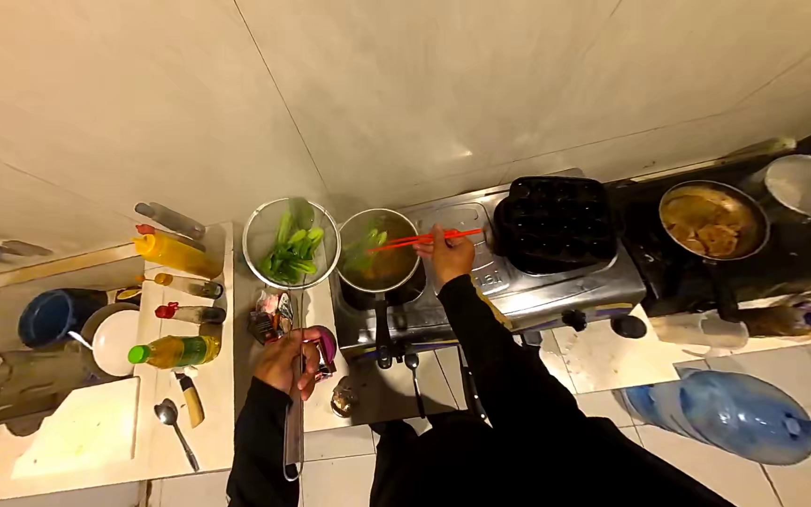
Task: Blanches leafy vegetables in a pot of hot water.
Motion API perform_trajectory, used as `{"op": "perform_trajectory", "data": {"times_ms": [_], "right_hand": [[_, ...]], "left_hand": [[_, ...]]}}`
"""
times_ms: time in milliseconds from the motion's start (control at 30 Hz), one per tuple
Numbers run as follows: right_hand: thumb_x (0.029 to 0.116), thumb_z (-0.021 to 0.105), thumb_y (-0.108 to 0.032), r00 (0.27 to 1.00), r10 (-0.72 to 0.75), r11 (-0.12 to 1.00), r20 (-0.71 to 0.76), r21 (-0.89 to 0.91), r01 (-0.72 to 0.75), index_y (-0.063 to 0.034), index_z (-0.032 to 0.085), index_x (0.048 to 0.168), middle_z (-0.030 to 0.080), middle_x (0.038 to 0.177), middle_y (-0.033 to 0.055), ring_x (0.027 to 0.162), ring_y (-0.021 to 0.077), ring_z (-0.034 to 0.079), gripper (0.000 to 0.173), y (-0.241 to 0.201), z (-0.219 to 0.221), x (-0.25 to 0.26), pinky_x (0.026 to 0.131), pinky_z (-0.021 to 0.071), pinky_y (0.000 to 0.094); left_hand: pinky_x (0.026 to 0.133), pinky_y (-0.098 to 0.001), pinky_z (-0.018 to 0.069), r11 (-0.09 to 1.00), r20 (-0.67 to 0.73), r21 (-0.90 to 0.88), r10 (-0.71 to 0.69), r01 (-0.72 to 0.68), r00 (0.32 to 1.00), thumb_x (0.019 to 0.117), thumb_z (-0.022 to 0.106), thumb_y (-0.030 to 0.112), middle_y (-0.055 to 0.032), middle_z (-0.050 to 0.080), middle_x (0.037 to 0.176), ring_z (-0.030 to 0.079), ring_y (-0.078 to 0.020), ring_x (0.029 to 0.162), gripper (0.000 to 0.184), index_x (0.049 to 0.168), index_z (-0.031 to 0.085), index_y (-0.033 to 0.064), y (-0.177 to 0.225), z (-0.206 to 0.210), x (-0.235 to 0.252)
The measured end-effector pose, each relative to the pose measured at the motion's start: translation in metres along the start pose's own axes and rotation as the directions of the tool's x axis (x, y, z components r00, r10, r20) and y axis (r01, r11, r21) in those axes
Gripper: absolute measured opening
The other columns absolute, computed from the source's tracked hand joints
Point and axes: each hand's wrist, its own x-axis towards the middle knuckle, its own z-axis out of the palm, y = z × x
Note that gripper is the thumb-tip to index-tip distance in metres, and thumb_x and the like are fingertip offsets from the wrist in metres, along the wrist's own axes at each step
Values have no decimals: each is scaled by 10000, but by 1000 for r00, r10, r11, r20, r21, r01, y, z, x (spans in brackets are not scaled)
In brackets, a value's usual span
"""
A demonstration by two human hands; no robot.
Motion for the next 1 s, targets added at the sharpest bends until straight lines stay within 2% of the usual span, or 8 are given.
{"op": "perform_trajectory", "data": {"times_ms": [100,200,333,467,533,733,900,1000], "right_hand": [[1081,558,-287,999,-33,999,14,-11,33,40,639,1100,768,868,129,736,184,777,337,10,12,-3,731,664,330],[1082,552,-279,963,-200,950,178,-204,235,22,646,1164,749,929,135,789,191,758,326,1,0,-11,785,641,374],[1043,604,-235,732,-402,743,550,-271,612,-5,714,1171,760,959,115,820,171,750,285,-45,-21,7,808,639,377],[1032,628,-176,433,-285,693,855,-128,709,-8,731,1184,762,1008,107,739,135,730,249,-89,4,46,723,639,323],[1030,637,-170,348,-168,669,922,-152,727,-28,735,1195,756,1011,108,658,136,699,238,-102,28,62,648,622,324],[1022,665,-239,248,2,608,969,-198,769,-91,760,1188,753,993,79,578,125,638,242,-108,84,85,552,569,318],[1025,658,-270,217,104,549,971,-238,801,-114,756,1203,755,998,66,630,133,651,257,-104,104,86,585,561,326],[1027,656,-282,237,93,558,967,-248,792,-88,756,1162,739,897,89,584,153,655,257,-96,93,90,595,596,355]], "left_hand": [[312,-196,429,1000,-6,-27,4,-4,1000,1066,179,173,36,548,535,483,-52,339,435,1172,572,19,-2,0,-1],[310,-198,428,999,-11,-53,8,-8,1000,1071,172,162,28,552,532,486,-54,336,435,1169,568,10,-3,1,-2],[317,-206,437,1000,12,-20,-5,5,1000,1063,173,156,29,557,546,491,-63,344,424,1178,558,20,-2,1,-4],[319,-211,445,999,38,-47,10,-9,999,1059,198,164,26,562,540,505,-67,348,414,1169,570,17,-5,3,-5],[321,-215,444,999,38,-53,6,-4,999,1057,196,169,23,561,545,505,-73,349,418,1171,568,18,-6,4,-6],[307,-215,435,996,4,-88,-7,7,1000,1065,200,188,18,553,543,495,-71,337,410,1173,558,20,-14,8,-13],[298,-216,425,991,-7,-131,-20,19,1000,1067,210,177,8,553,537,495,-78,334,400,1154,565,15,-19,12,-19],[295,-217,418,991,-21,-134,-25,22,999,1074,212,180,4,546,533,484,-78,329,401,1167,563,10,-23,13,-19]]}}
